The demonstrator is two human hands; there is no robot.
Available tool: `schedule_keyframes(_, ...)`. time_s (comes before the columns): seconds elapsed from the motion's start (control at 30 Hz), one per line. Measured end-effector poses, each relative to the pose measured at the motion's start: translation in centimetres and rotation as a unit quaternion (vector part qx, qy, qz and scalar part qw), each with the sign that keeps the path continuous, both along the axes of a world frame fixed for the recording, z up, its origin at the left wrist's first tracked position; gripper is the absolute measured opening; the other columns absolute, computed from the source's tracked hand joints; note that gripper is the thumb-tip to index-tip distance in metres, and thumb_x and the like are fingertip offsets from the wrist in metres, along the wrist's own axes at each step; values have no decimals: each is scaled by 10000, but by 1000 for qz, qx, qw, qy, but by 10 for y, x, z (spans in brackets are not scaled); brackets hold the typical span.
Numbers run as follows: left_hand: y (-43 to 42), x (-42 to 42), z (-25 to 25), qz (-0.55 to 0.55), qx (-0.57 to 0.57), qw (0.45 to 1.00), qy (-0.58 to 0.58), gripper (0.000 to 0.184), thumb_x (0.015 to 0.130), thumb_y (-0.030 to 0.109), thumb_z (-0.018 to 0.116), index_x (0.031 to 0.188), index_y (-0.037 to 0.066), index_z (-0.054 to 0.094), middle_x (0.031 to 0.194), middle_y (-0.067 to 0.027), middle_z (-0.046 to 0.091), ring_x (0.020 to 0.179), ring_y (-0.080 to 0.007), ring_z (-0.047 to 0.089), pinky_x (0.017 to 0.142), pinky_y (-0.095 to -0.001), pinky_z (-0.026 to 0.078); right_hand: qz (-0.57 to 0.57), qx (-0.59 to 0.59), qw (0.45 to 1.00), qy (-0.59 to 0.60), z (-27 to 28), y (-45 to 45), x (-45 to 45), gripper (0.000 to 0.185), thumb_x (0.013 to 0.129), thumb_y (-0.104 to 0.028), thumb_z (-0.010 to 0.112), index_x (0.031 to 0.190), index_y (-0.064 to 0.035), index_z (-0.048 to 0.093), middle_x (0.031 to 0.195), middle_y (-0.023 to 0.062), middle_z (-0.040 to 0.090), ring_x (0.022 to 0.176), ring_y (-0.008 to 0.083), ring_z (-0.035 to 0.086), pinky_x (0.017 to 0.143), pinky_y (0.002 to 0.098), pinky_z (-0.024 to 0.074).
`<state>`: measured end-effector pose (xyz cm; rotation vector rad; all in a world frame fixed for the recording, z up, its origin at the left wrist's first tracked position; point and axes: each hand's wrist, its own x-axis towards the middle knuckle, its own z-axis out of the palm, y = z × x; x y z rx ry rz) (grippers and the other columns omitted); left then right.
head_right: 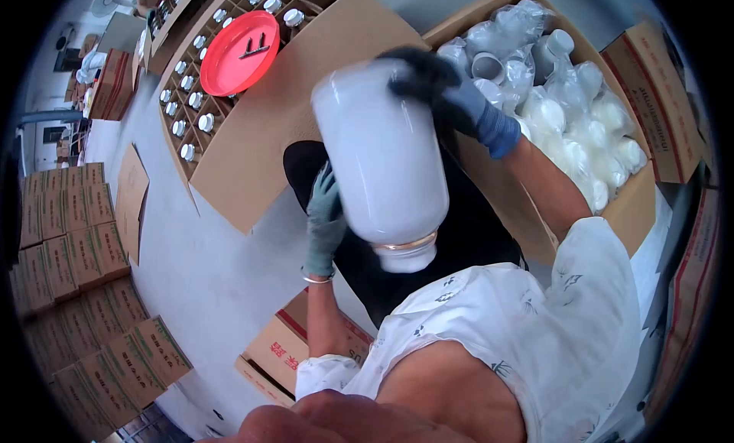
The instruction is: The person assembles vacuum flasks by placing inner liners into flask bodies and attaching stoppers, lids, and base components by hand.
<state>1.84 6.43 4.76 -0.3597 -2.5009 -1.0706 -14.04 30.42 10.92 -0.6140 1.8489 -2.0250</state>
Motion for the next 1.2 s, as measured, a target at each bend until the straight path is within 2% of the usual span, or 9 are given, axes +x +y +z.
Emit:
schedule_keyframes(0.03,-7,7,3,4,38,995,-88,306,900,83,539,1195,19,586,1262,-144,568,1229,-282,508,1021,-375,407,76,87,964,240,13,-3,8,437,814,-263,706,1193,-84,583,1026,82,625,1036,225,573,895,362,473)
schedule_keyframes(0.17,-13,7,1,97,475,850,-207,343,955,106,511,1275,-16,526,1245,-127,591,1117,-214,561,982,-332,419,65,214,871,438,-15,-36,89,466,711,-285,762,1129,-123,634,1159,90,562,1132,316,479,935,424,408)
schedule_keyframes(0.47,-20,33,10,41,436,898,-51,372,963,147,422,1280,-28,510,1256,-155,576,1158,-251,552,1041,-353,389,89,100,990,44,-58,29,12,296,836,-169,668,1113,-66,660,1230,120,548,1183,285,507,1048,399,393)
schedule_keyframes(0.63,-2,34,9,13,350,931,-98,425,952,188,490,1320,-25,482,1207,-140,606,1152,-256,550,1062,-362,360,211,120,921,305,-32,-3,26,364,814,-139,698,1162,-55,630,1174,128,590,1174,241,537,1014,386,427)
schedule_keyframes(0.77,-24,45,-8,68,540,834,-91,423,952,219,495,1298,-23,513,1190,-139,616,1144,-245,556,1043,-341,368,129,127,978,105,-62,26,2,381,822,-177,708,1173,-55,624,1144,125,617,1157,246,542,1043,392,387)
schedule_keyframes(0.87,-5,24,9,102,264,939,-194,491,968,330,443,1327,0,500,1221,-132,603,1145,-249,551,1054,-347,361,196,61,938,279,-48,-17,32,317,856,-162,683,1136,-23,625,1106,108,628,1042,215,613,929,328,494)
schedule_keyframes(1.0,-25,37,30,77,595,798,-49,464,966,343,444,1290,21,522,1270,-173,566,1220,-310,521,1080,-456,385,92,158,983,27,-59,25,-18,406,861,-188,684,1222,-23,593,1196,121,612,1193,236,525,1095,381,335)
schedule_keyframes(1.13,10,21,30,86,211,959,-167,502,995,381,423,1287,-11,539,1280,-148,577,1232,-227,488,1067,-363,327,220,135,946,197,-42,-18,23,415,856,-216,690,1208,-21,593,1140,130,636,1134,236,563,1057,389,389)
schedule_keyframes(1.2,-18,52,27,-28,424,895,-132,447,993,353,420,1220,4,582,1249,-154,589,1259,-276,483,1093,-434,332,103,187,959,185,-64,15,-9,428,852,-240,698,1211,-31,594,1140,133,636,1120,232,573,1025,379,416)
